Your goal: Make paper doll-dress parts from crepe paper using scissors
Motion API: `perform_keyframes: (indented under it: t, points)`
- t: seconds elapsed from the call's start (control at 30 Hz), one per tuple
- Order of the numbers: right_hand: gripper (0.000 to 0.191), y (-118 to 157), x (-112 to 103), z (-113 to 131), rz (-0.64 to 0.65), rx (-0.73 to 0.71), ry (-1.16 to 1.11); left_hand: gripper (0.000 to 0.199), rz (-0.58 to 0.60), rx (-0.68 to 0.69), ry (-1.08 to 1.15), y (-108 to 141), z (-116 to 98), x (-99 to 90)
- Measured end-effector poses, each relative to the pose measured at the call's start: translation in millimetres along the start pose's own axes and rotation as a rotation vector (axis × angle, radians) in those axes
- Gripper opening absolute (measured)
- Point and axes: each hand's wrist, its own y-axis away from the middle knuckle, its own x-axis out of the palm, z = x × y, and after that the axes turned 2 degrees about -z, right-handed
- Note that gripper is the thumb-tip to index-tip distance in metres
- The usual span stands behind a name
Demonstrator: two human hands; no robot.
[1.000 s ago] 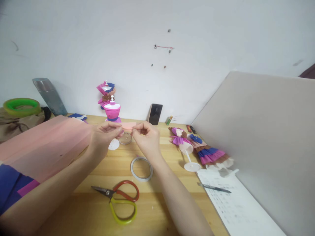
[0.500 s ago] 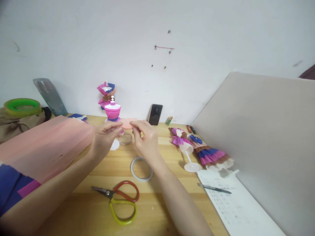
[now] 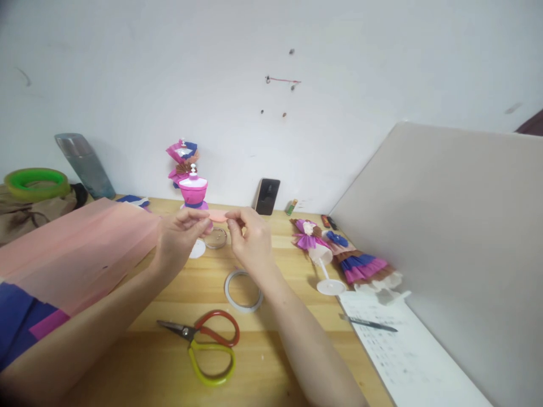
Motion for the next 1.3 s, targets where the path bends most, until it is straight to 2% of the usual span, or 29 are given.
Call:
perform_keyframes:
  t: [0.17, 0.27, 0.47, 0.63, 0.93, 1.3]
  points:
    - [0.008, 0, 3, -4, 0.004, 0.192, -0.206, 0.013, -0.025, -0.074, 0.093, -1, -6, 2.6]
    - [0.008, 0, 5, -6, -0.023, 0.251, -0.295, 0.015, -0.041, -0.114, 0.144, -1, -8, 3.1]
    - [0.002, -1, 4, -1, -0.057, 0.27, -0.352, 0.015, -0.042, -0.14, 0.169, -1, -8, 2.5]
    - [0.004, -1, 4, 1, -0.095, 0.247, -0.336, 0.015, -0.045, -0.131, 0.166, -1, -6, 2.6]
    - [0.003, 0, 7, -2, -0.095, 0.272, -0.423, 0.014, -0.043, -0.09, 0.117, -2, 0, 0.3]
    - [0.004, -1, 8, -5, -0.125, 0.355, -0.506, 0.012, -0.043, -0.068, 0.096, -1, 2, -0.6]
